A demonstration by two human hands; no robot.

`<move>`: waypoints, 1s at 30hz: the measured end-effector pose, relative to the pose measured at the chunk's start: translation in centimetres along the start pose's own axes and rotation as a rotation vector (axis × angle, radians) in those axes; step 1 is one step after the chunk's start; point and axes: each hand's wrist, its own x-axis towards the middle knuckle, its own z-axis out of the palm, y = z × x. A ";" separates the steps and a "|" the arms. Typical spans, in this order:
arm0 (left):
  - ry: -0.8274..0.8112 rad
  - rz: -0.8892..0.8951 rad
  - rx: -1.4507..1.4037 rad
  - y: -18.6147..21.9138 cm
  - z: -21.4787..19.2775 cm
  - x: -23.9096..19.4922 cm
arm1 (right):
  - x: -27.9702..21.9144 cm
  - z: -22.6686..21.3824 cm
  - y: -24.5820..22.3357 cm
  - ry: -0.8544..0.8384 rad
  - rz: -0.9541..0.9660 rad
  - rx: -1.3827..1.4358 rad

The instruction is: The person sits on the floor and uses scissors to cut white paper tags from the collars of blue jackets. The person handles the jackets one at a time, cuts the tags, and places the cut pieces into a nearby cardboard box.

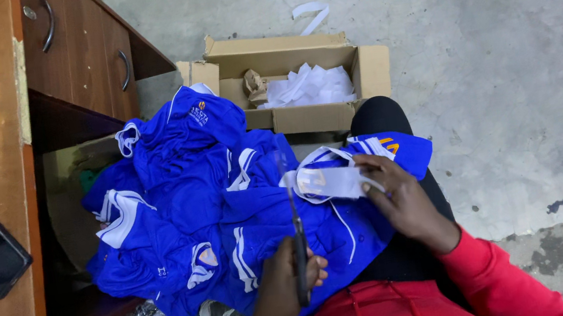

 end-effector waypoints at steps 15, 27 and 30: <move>-0.058 0.324 -0.969 -3.5 5.4 5.8 | -1.1 -1.5 -6.8 -0.380 -0.146 0.243; 0.013 0.152 -0.325 -2.1 2.5 5.1 | -2.3 -2.4 -1.3 0.186 -0.258 -0.123; 0.009 0.179 -0.186 -1.0 2.6 4.4 | -1.3 -1.7 -0.6 -0.237 -0.253 -0.159</move>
